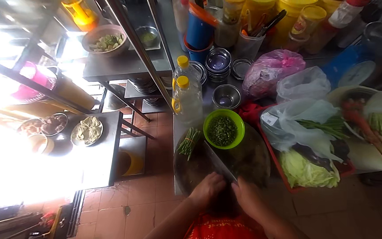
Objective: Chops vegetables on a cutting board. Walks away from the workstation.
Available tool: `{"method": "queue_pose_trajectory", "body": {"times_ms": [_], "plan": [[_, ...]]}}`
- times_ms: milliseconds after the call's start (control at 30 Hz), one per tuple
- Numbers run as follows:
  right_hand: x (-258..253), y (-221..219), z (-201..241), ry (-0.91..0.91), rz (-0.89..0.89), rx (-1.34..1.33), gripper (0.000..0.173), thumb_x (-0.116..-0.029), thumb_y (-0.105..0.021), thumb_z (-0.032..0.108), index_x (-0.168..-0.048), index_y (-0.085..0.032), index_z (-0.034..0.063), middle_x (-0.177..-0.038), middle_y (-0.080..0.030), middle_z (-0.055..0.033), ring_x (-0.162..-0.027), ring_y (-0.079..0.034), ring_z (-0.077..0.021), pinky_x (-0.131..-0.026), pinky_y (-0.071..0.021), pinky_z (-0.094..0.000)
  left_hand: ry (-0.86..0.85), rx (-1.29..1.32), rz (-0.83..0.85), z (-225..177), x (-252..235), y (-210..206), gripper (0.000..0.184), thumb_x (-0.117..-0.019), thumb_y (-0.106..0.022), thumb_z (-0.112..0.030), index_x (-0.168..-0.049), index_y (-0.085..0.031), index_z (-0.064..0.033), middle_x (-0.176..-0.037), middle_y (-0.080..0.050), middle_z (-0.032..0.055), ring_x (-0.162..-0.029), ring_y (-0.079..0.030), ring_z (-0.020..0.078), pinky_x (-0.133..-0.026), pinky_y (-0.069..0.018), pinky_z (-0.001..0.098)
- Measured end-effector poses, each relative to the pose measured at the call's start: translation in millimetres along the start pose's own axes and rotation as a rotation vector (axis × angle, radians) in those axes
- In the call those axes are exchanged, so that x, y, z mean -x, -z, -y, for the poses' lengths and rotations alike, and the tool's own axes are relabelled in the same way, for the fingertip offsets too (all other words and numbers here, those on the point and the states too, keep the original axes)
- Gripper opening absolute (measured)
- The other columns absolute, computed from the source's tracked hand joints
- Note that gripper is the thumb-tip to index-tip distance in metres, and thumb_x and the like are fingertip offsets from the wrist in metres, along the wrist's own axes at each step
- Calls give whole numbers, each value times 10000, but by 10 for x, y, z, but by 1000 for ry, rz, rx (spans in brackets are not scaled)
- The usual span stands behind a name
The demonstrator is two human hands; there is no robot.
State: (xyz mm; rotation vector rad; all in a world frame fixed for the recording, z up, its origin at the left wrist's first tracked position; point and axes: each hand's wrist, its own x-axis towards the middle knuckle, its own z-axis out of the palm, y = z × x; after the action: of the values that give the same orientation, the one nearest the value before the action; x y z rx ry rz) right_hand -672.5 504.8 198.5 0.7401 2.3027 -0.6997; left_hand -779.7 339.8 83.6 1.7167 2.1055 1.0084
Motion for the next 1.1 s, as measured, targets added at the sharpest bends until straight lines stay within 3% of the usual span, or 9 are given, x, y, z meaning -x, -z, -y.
{"method": "queue_pose_trajectory", "body": {"times_ms": [200,333,467,633,767,933,1000,1100], "plan": [[5,-214,-18,-16,-35,-64,427,-1098,-372,433,-1181,-593,77,-903,-701,-129,-907,-728,-301,-797,-597,-483,2,-30,-26,20,14,-2,198,-1056,-510,-110,-1035,-704,-143,-1062,-698,8,-1057,-654,172,-928,-553,351],[38,-5,46,-13,23,-12,410,-1101,-367,433,-1217,-580,102,-942,-705,-124,-946,-722,-302,-826,-589,-495,8,-3,-19,15,51,-6,210,-1051,-512,-87,-1056,-718,-126,-1093,-696,30,-1075,-659,177,-961,-558,332],[20,-232,15,-10,-44,-42,416,-1097,-365,432,-1173,-589,90,-883,-699,-119,-889,-730,-294,-773,-599,-479,26,41,4,-3,25,16,198,-1048,-511,-74,-1030,-706,-101,-1072,-681,48,-1080,-657,173,-976,-559,311],[71,-37,77,-13,29,-31,416,-1100,-367,429,-1219,-582,93,-948,-703,-126,-947,-722,-299,-822,-590,-486,34,38,84,22,35,80,204,-1052,-496,-77,-1060,-700,-97,-1106,-666,67,-1099,-652,185,-979,-560,316],[18,-255,1,-14,-24,-77,419,-1098,-370,427,-1183,-591,81,-903,-697,-124,-905,-725,-297,-794,-595,-483,40,43,64,10,29,74,202,-1050,-502,-82,-1046,-703,-99,-1098,-664,57,-1098,-646,176,-986,-555,308],[59,-63,100,-10,27,-72,396,-1098,-373,411,-1200,-579,89,-927,-695,-130,-922,-720,-302,-806,-589,-495,63,59,60,-5,36,97,205,-1048,-505,-93,-1039,-710,-92,-1107,-665,81,-1115,-642,199,-1007,-545,327],[38,-213,64,-19,-10,-90,418,-1098,-363,421,-1174,-591,79,-902,-697,-126,-904,-726,-302,-789,-595,-487,57,40,34,-7,36,73,206,-1049,-509,-105,-1028,-714,-101,-1078,-670,69,-1092,-645,191,-990,-550,329],[11,-64,52,-8,14,-81,416,-1097,-383,414,-1192,-591,67,-937,-698,-143,-936,-719,-312,-819,-587,-499,56,3,12,1,-4,66,203,-1051,-517,-126,-1027,-719,-118,-1051,-677,45,-1065,-646,187,-963,-552,345]]}}
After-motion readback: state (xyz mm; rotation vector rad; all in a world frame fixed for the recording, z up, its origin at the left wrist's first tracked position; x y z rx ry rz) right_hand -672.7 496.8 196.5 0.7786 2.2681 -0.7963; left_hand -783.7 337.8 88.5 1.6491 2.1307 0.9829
